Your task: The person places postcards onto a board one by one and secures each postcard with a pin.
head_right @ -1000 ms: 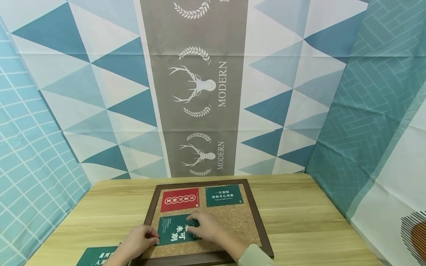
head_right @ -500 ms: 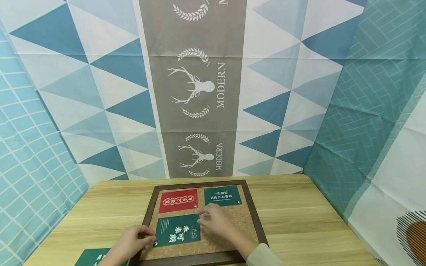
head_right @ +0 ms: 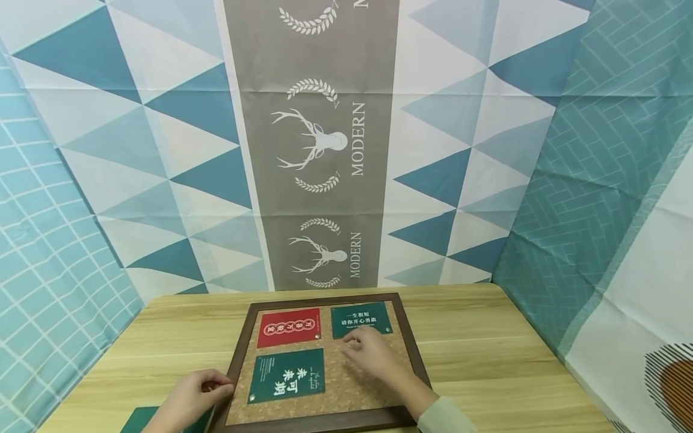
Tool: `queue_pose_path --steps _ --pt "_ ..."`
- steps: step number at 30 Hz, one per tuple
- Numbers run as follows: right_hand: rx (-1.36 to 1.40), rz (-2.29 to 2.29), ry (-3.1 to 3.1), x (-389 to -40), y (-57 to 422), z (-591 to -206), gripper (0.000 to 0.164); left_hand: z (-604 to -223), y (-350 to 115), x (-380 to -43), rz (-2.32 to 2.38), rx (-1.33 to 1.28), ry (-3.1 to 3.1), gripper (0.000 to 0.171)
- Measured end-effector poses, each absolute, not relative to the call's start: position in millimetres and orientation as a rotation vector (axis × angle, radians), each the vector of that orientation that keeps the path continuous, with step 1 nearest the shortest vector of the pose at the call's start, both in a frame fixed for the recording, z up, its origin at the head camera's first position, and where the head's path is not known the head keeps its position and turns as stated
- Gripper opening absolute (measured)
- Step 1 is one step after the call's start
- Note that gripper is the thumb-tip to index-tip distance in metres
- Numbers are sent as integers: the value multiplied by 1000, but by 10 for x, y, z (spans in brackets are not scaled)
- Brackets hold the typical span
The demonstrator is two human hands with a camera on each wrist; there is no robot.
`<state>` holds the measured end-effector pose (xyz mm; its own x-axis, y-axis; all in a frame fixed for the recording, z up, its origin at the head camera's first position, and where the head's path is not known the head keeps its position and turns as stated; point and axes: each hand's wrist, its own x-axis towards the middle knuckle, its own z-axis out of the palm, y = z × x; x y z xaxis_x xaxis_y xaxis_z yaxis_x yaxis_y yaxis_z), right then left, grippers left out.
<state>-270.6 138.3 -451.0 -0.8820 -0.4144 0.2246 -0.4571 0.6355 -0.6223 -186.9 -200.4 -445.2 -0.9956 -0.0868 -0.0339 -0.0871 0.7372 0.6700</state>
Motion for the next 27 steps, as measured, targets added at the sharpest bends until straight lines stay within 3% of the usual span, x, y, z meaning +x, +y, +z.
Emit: queue_pose_path --steps 19,27 --pt "589 1082 -2785 -2739 1607 -4547 24 -4532 -2519 -1756 990 -260 2954 19" --pt "452 1061 -2734 -2714 1681 -4531 18 -4595 -2762 -1678 983 -308 2922 40"
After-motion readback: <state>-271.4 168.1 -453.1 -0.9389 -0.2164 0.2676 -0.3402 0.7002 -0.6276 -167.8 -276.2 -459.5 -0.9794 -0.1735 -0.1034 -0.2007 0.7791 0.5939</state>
